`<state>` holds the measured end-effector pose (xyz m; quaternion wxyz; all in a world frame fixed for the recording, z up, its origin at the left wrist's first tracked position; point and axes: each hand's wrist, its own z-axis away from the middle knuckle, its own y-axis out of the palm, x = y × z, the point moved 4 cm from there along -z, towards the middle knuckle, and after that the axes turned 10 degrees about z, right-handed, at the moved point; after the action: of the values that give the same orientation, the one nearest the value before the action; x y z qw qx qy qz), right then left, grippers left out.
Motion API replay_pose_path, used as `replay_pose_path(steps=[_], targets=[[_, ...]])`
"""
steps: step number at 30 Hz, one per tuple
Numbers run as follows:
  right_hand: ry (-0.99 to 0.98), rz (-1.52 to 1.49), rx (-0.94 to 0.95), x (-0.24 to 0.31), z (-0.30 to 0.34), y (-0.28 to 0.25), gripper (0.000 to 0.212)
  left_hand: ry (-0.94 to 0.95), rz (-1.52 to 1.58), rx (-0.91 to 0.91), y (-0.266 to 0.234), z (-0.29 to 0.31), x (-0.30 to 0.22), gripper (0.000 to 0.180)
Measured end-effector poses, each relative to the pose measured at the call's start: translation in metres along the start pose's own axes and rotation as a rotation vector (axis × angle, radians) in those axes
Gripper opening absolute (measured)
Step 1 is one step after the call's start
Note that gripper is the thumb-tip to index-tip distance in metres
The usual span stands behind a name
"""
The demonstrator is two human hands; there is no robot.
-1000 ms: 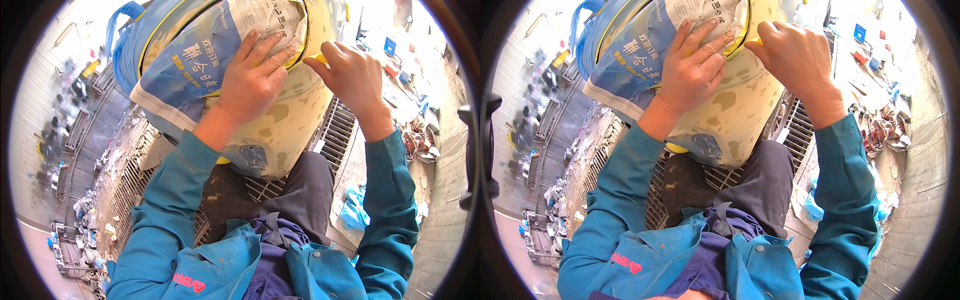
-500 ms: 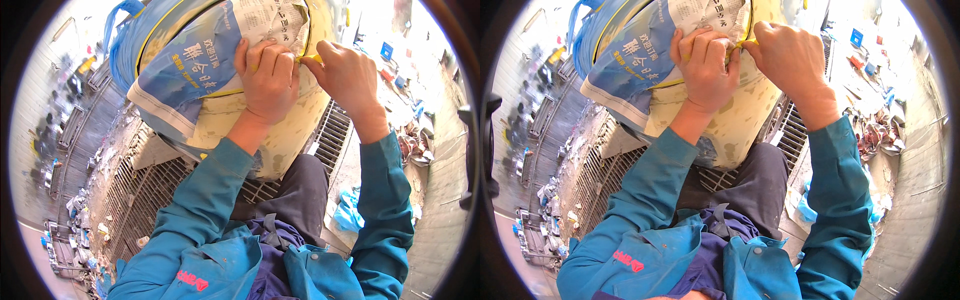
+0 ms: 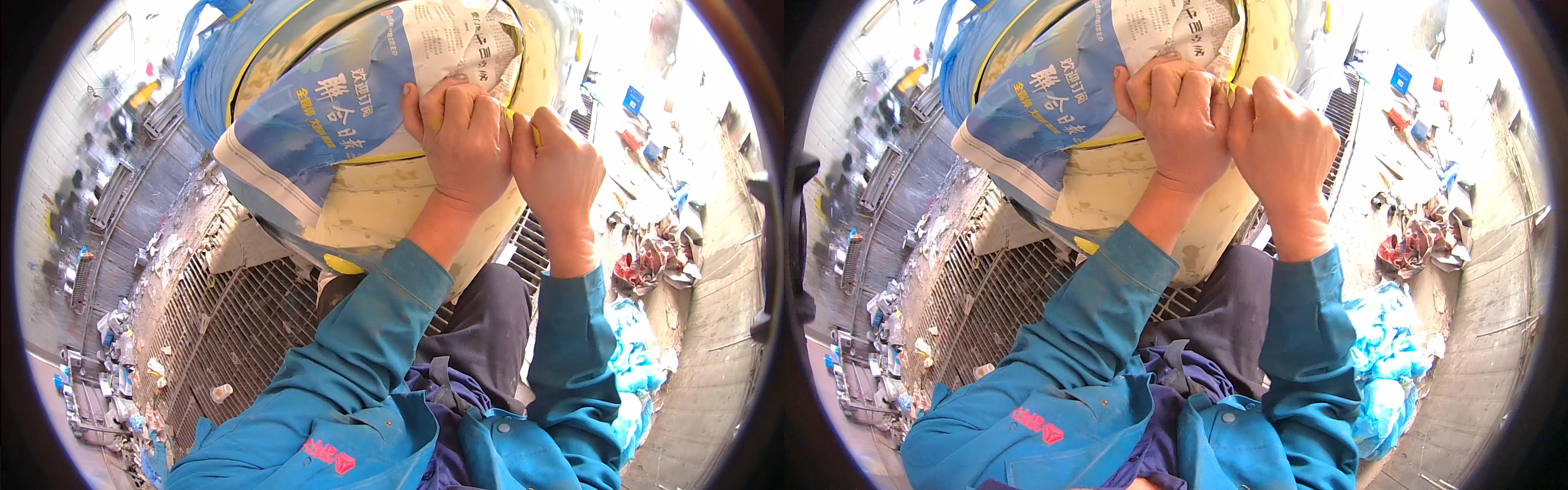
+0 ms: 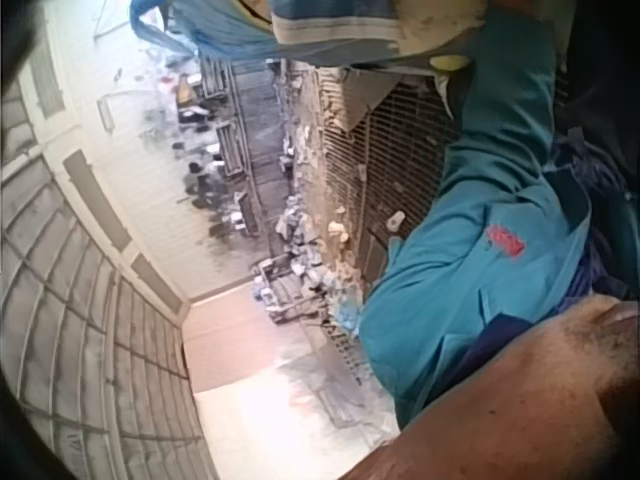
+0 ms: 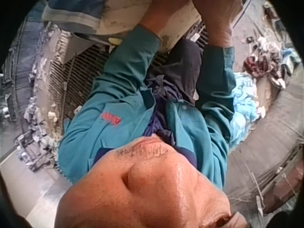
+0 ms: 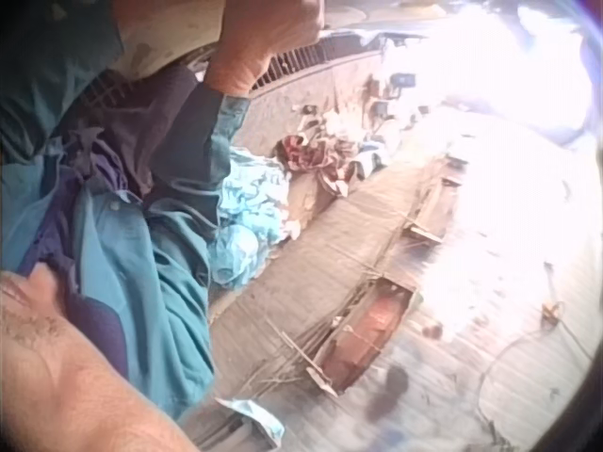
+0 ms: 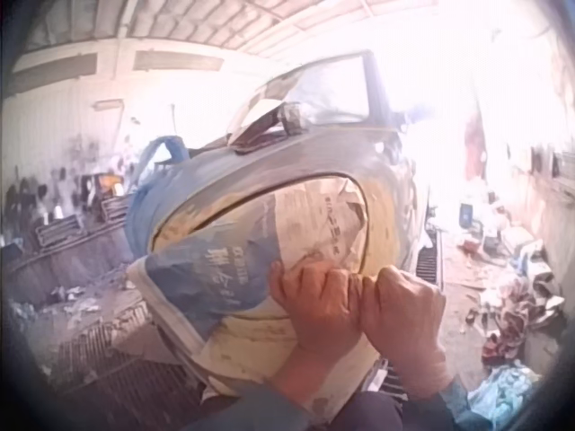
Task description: The person applies yellow masking tape and newspaper to the rear of a car, covering the taillight and surrounding bodywork. They smooth the tape and paper to secure the mask before moving to the front of the vehicle.
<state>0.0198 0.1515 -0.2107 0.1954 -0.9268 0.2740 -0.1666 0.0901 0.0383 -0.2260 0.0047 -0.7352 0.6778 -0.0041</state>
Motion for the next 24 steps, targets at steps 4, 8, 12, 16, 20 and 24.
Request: replay_pose_path(steps=[4, 8, 12, 16, 20, 24], targets=[[0.095, 0.007, -0.011, 0.004, 0.004, 0.002, 0.032, -0.043, 0.013, 0.010, 0.000, 0.002, 0.000, 0.011], [0.212, 0.000, -0.007, 0.002, 0.017, 0.004, 0.032, -0.058, 0.022, -0.015, 0.002, 0.001, -0.002, 0.013], [0.400, -0.175, 0.040, -0.017, 0.060, -0.004, 0.027, -0.058, -0.041, 0.003, 0.008, 0.000, -0.003, 0.015], [0.438, -0.343, 0.079, -0.029, 0.109, -0.010, 0.027, 0.042, -0.021, 0.007, 0.006, 0.002, 0.002, 0.018], [0.442, -0.403, 0.169, -0.027, 0.143, -0.007, 0.026, 0.070, -0.016, 0.008, -0.007, 0.010, 0.012, 0.031], [0.478, -0.477, 0.255, -0.020, 0.160, -0.003, 0.026, 0.202, -0.071, 0.000, -0.029, 0.018, 0.024, 0.043]])
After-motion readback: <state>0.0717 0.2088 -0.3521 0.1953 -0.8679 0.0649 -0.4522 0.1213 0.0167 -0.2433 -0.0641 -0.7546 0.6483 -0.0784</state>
